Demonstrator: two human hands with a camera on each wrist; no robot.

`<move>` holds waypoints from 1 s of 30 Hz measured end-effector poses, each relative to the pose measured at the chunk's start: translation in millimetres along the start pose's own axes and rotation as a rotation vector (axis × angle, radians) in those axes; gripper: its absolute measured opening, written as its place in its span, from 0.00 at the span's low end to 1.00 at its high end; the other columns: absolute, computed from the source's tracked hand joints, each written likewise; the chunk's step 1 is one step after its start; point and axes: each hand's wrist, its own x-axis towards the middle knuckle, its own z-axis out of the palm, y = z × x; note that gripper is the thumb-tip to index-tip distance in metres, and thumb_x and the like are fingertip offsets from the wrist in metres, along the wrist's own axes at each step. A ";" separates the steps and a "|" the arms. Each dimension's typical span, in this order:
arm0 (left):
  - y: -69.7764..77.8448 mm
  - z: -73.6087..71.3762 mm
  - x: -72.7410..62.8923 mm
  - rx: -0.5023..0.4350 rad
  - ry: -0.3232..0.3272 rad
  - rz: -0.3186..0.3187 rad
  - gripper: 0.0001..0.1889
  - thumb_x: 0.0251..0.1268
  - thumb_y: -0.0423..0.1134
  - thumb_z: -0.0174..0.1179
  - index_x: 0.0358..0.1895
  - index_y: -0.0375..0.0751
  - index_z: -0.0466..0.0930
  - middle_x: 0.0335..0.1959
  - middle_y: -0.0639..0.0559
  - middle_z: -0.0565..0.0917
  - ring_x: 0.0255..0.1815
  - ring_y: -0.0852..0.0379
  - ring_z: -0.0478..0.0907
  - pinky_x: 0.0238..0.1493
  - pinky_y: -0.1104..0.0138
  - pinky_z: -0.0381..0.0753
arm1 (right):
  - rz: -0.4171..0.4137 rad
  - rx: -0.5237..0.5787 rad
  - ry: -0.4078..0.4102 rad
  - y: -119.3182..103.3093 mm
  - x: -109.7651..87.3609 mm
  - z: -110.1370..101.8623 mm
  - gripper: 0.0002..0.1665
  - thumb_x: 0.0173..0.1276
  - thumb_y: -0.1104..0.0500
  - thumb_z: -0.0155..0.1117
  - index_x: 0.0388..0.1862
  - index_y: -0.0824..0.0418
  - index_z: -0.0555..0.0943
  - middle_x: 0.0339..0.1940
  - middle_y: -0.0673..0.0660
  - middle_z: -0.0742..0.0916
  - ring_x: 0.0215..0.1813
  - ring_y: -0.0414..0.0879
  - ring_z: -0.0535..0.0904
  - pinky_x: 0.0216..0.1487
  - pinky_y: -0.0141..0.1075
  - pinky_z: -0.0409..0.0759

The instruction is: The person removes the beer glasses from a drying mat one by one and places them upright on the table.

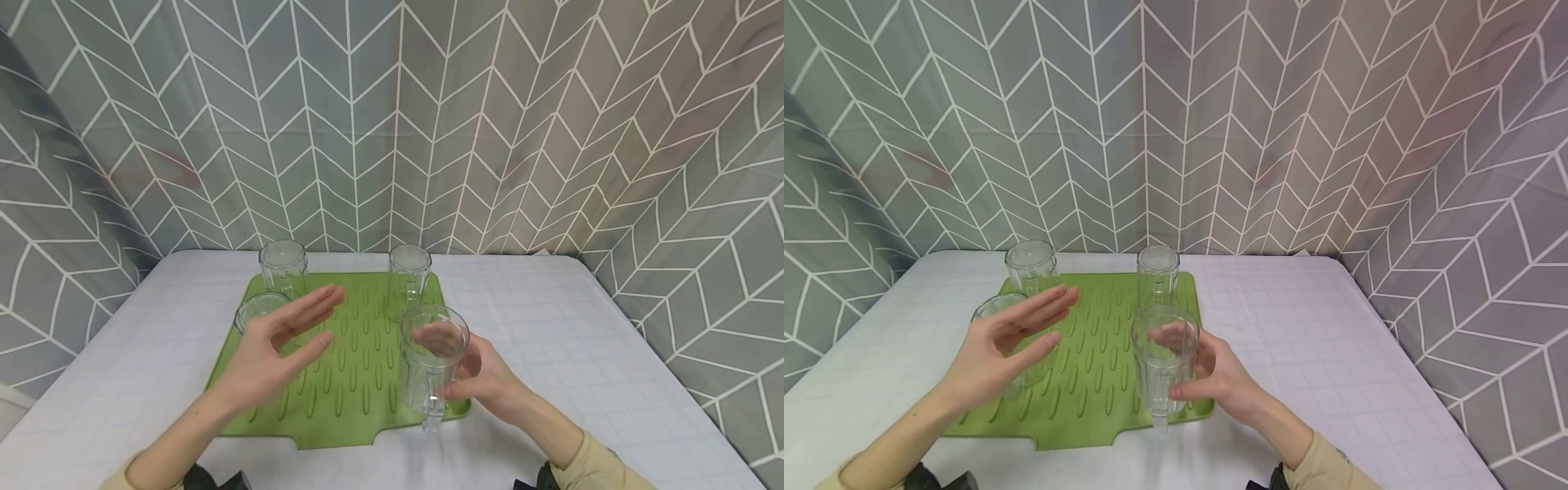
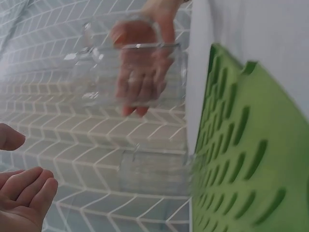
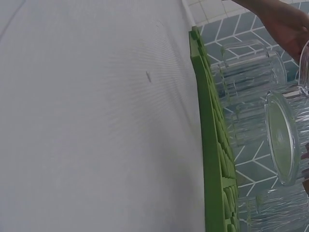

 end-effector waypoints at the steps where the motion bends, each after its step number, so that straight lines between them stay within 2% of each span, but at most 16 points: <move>1: 0.5 -3.7 1.1 -0.008 0.016 0.022 0.32 0.65 0.20 0.59 0.73 0.41 0.68 0.69 0.44 0.75 0.67 0.59 0.76 0.66 0.71 0.75 | 0.000 -0.001 -0.001 0.2 0.0 -0.3 0.41 0.55 0.72 0.68 0.70 0.69 0.67 0.69 0.58 0.78 0.73 0.50 0.70 0.77 0.38 0.66; 5: 2.9 -19.6 3.6 -0.053 0.074 0.054 0.30 0.65 0.17 0.57 0.71 0.33 0.68 0.68 0.44 0.77 0.67 0.59 0.76 0.65 0.72 0.77 | -0.005 0.001 -0.003 0.5 -0.2 -1.2 0.42 0.55 0.72 0.68 0.70 0.69 0.67 0.69 0.59 0.78 0.73 0.50 0.69 0.77 0.39 0.65; 10: 5.1 -38.9 5.2 -0.077 0.159 0.014 0.27 0.67 0.18 0.55 0.69 0.30 0.70 0.65 0.49 0.80 0.65 0.60 0.78 0.63 0.73 0.78 | 0.002 0.000 0.000 -0.2 -0.6 -1.8 0.41 0.55 0.72 0.68 0.70 0.69 0.67 0.69 0.59 0.78 0.73 0.50 0.69 0.76 0.37 0.66; 16: 3.4 -59.6 6.3 -0.057 0.232 -0.012 0.24 0.69 0.21 0.55 0.68 0.29 0.71 0.61 0.51 0.83 0.60 0.62 0.81 0.59 0.76 0.80 | 0.005 -0.008 -0.002 0.0 -0.5 -2.6 0.41 0.54 0.72 0.68 0.70 0.69 0.67 0.69 0.59 0.78 0.73 0.50 0.69 0.76 0.37 0.66; 25: -8.6 -87.5 6.4 -0.151 0.339 -0.033 0.20 0.72 0.25 0.55 0.65 0.26 0.73 0.54 0.50 0.87 0.53 0.61 0.85 0.60 0.73 0.80 | 0.000 0.003 -0.012 0.2 -0.2 -2.9 0.41 0.54 0.73 0.67 0.70 0.69 0.67 0.69 0.59 0.78 0.74 0.50 0.69 0.76 0.36 0.66; 30: -19.2 -102.5 5.2 -0.208 0.401 -0.031 0.19 0.72 0.24 0.54 0.62 0.18 0.72 0.51 0.48 0.88 0.52 0.58 0.86 0.57 0.70 0.82 | 0.004 -0.003 -0.009 -0.4 -0.5 -2.8 0.41 0.54 0.72 0.67 0.70 0.69 0.67 0.69 0.60 0.78 0.73 0.50 0.69 0.77 0.37 0.65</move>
